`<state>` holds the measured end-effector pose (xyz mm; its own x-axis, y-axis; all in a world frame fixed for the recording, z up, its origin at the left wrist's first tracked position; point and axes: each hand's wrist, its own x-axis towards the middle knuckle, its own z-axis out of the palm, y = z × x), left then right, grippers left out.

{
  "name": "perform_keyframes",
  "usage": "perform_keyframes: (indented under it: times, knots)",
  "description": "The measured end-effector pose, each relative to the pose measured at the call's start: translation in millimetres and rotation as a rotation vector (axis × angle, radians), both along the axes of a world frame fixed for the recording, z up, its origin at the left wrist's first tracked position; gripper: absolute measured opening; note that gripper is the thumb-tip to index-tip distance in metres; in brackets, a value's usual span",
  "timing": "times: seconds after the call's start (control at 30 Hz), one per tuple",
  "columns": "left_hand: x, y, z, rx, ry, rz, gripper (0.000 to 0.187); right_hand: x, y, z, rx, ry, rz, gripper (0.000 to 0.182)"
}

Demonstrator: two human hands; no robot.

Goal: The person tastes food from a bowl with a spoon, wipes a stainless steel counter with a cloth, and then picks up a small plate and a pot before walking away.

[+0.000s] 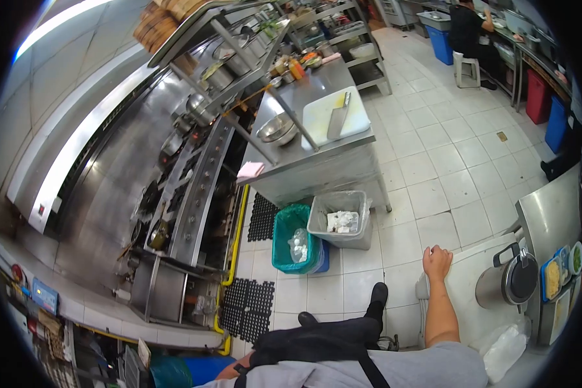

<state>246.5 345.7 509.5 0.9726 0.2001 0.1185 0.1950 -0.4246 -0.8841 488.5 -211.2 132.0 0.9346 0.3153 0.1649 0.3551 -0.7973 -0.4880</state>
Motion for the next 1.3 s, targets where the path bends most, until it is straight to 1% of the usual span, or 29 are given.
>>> perform_keyframes:
  times: [0.03,0.13,0.2,0.3,0.37,0.43,0.5,0.57,0.63,0.67,0.7,0.77,0.83,0.9,0.97,1.03,1.07,1.1,1.13,1.2,1.3]
  knots:
    - [-9.2,-3.3,1.9,0.007,-0.008,0.016,0.016,-1.0,-1.5,-3.4,0.006,-0.007,0.014,0.031]
    - [-6.9,-1.8,26.1,0.058,-0.03,0.014,0.016,-0.3,0.2,-2.8,0.054,-0.053,-0.02,0.029]
    - [0.6,2.0,37.4,0.082,-0.029,-0.003,0.016,-3.6,-1.8,-0.3,0.026,-0.037,-0.028,0.028]
    - [4.0,10.2,39.0,0.089,-0.038,-0.015,0.016,-6.1,-1.3,4.5,-0.006,-0.037,-0.03,0.027]
    - [-11.2,17.9,36.1,0.083,-0.056,0.005,0.016,-7.0,-1.2,-4.5,-0.004,-0.056,-0.029,0.027]
    - [-51.6,28.3,36.4,0.081,-0.093,0.066,0.016,-5.9,1.7,-10.8,0.002,-0.095,0.012,0.027]
    - [-119.4,35.2,38.0,0.079,-0.15,0.18,0.017,-9.7,5.4,-9.9,-0.049,-0.105,-0.013,0.026]
    - [-184.4,37.8,30.5,0.07,-0.218,0.286,0.017,-12.2,8.6,-9.3,-0.057,-0.092,-0.012,0.026]
    - [-230.5,43.6,18.4,0.053,-0.273,0.355,0.017,-18.5,8.4,-6.0,-0.074,-0.083,-0.005,0.025]
    - [-247.6,49.0,12.8,0.043,-0.301,0.379,0.017,-22.7,8.9,-8.1,-0.066,-0.122,-0.04,0.026]
    - [-262.8,55.5,7.3,0.033,-0.33,0.401,0.017,-25.3,9.1,-10.2,-0.056,-0.163,-0.077,0.027]
    - [-297.4,70.9,-0.9,0.018,-0.39,0.449,0.017,-39.6,10.7,-1.7,-0.097,-0.199,-0.109,0.04]
    - [-336.1,84.9,-13.5,-0.001,-0.449,0.507,0.017,-61.3,17.1,3.7,-0.226,-0.167,-0.245,0.056]
    - [-373.3,94.6,-34.4,-0.027,-0.516,0.573,0.017,-78.2,11.3,-1.4,-0.317,-0.179,-0.263,0.066]
    - [-410.9,93.0,-62.0,-0.059,-0.568,0.647,0.018,-81.0,-2.6,-39.1,-0.315,-0.323,-0.324,0.072]
    - [-448.8,91.5,-80.8,-0.069,-0.601,0.718,0.018,-98.8,-6.2,-43.4,-0.096,-0.234,-0.523,0.081]
    - [-466.4,92.5,-86.6,-0.069,-0.611,0.749,0.018,-126.2,41.1,-16.5,-0.096,-0.247,-0.495,0.081]
    - [-482.0,92.7,-91.7,-0.067,-0.618,0.778,0.018,-160.8,85.6,23.0,-0.108,-0.237,-0.502,0.081]
    - [-495.4,89.7,-99.3,-0.071,-0.619,0.806,0.018,-190.8,115.3,56.4,-0.129,-0.226,-0.512,0.081]
    - [-514.8,79.7,-112.7,-0.077,-0.618,0.853,0.018,-231.9,148.7,103.8,-0.17,-0.199,-0.539,0.08]
    - [-532.0,76.9,-106.5,-0.047,-0.606,0.888,0.018,-262.2,170.1,139.0,-0.206,-0.124,-0.605,0.079]
